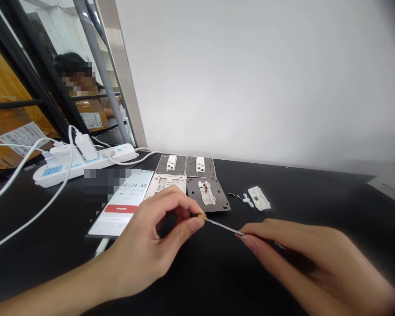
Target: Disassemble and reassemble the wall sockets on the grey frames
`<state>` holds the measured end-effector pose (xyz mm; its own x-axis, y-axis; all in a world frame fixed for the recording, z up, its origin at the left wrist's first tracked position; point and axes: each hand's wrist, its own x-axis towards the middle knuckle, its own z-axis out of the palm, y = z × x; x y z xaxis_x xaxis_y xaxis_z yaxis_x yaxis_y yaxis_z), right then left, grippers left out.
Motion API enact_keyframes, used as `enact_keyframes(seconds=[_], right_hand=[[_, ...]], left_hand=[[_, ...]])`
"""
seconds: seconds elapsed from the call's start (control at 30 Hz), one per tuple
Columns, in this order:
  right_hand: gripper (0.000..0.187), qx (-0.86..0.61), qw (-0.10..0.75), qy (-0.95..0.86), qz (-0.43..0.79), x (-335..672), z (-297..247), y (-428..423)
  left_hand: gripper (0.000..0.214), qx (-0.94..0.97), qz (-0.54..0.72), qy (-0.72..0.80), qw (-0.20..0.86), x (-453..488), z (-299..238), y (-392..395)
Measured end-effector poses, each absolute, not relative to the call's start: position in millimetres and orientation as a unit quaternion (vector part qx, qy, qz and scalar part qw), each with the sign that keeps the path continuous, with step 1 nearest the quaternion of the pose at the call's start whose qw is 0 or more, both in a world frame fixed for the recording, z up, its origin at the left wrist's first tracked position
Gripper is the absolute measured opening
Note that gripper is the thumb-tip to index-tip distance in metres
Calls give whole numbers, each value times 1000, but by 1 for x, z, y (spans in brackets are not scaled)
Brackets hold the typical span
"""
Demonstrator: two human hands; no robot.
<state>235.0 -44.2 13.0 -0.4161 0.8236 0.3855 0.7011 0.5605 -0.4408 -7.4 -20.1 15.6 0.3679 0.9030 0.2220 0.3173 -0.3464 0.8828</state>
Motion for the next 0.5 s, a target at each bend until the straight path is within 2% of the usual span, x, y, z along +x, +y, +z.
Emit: enact_keyframes(seconds=[0.13, 0.27, 0.37, 0.43, 0.5], right_hand=[[17, -483, 280, -830, 9, 256, 19, -31], [33, -532, 221, -804, -147, 296, 14, -12], [37, -594, 118, -771, -196, 321, 0, -5], [38, -615, 56, -765, -183, 328, -11, -5], [40, -625, 28, -763, -161, 332, -19, -5]], left_hand=[[21, 613, 359, 441, 548, -7, 17, -18], [25, 462, 372, 436, 677, -6, 14, -17], [22, 409, 373, 412, 724, -5, 13, -17], [21, 398, 376, 406, 732, -5, 13, -17], [20, 390, 382, 407, 732, -5, 13, -16]])
